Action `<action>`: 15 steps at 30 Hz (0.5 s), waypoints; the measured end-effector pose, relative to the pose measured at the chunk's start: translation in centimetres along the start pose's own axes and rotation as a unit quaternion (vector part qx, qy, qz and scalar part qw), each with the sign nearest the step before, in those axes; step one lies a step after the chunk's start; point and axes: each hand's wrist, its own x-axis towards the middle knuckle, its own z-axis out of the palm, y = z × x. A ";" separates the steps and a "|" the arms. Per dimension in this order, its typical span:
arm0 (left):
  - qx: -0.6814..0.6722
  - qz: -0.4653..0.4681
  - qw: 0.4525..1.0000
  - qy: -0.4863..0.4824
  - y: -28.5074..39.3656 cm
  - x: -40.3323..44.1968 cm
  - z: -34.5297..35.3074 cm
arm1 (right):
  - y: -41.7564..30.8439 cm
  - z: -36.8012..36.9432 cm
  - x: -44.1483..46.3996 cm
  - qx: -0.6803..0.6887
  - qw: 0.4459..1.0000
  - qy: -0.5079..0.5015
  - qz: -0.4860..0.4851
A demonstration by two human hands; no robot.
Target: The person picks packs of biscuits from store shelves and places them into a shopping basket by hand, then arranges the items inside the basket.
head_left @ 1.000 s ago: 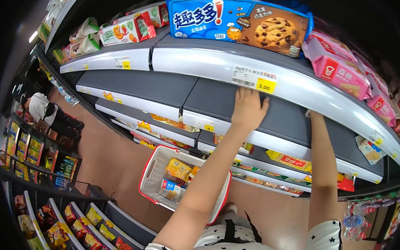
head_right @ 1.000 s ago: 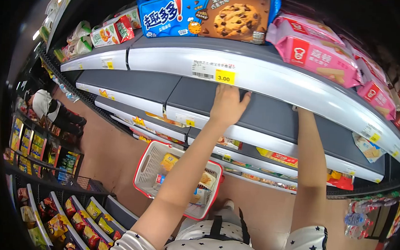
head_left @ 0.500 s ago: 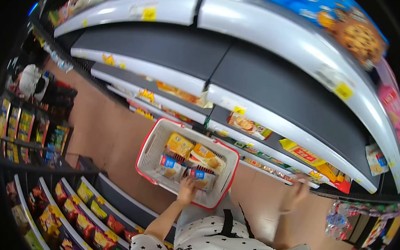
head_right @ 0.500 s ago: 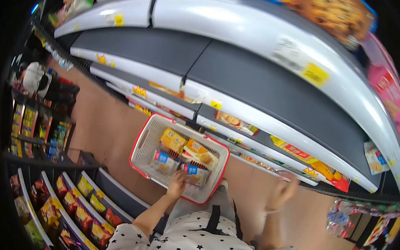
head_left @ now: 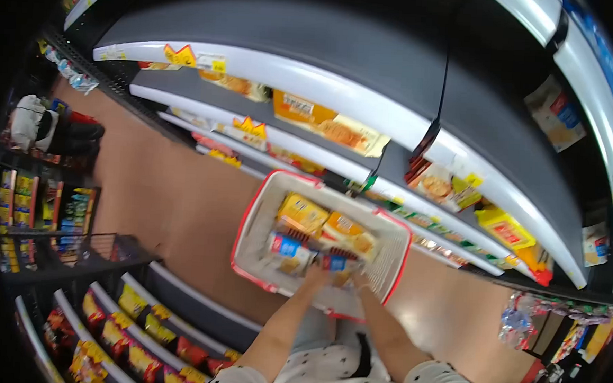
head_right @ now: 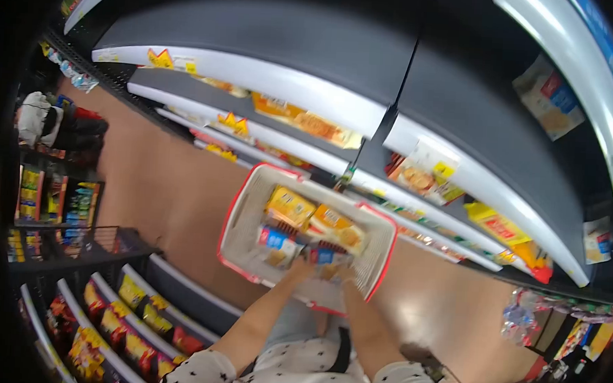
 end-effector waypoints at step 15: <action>0.066 -0.083 0.989 -0.105 -1.8 5.5 1.7 | -13.4 -8.3 -12.0 0.488 0.872 -0.001 0.042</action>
